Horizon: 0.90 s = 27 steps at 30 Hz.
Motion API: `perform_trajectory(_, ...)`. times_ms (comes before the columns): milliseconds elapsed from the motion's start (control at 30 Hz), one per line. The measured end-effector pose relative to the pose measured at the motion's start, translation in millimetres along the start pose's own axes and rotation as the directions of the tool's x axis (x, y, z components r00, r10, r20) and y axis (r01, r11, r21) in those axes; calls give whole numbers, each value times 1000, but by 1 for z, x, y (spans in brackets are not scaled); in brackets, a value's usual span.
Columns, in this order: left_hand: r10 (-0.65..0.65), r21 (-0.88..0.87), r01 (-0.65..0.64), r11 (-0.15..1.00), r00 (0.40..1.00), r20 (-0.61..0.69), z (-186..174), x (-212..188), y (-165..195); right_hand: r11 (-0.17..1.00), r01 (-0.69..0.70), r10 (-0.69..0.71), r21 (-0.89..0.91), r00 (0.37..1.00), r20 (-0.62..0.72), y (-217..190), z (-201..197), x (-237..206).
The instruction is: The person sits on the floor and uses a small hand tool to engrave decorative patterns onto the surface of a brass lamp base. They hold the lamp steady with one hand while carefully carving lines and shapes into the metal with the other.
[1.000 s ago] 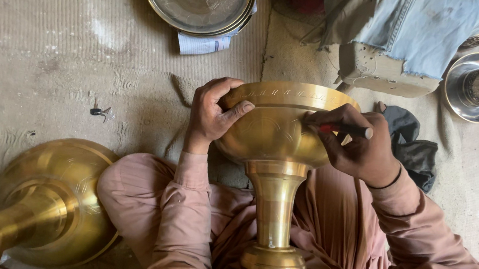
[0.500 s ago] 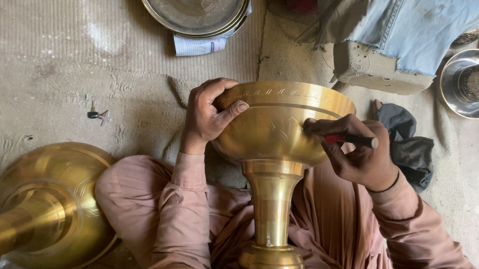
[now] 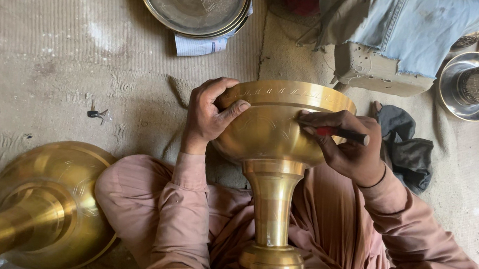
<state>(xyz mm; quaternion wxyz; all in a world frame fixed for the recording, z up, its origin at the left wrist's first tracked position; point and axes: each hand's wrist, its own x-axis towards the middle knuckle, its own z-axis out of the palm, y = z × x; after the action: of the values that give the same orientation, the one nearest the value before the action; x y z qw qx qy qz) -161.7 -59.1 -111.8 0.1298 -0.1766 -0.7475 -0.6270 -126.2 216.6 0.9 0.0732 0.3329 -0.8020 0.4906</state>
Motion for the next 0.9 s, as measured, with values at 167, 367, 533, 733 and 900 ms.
perform_trajectory(167,17,-16,-17,1000,1000,-10,0,1,-2,998,-59,59,0,998,19,3,-1,2)
perform_trajectory(367,29,26,-28,999,1000,-9,1,3,1,993,-104,108,-48,991,84,-1,-9,3)
perform_trajectory(533,52,49,-51,997,999,-10,0,3,4,991,-117,123,-62,986,112,-5,-13,5)
perform_trajectory(733,30,34,-30,999,1000,-3,1,2,5,995,-89,92,-36,990,108,-7,-12,4)
perform_trajectory(900,38,60,-37,998,999,-11,1,2,6,991,-134,136,-21,985,107,-8,-16,-4)
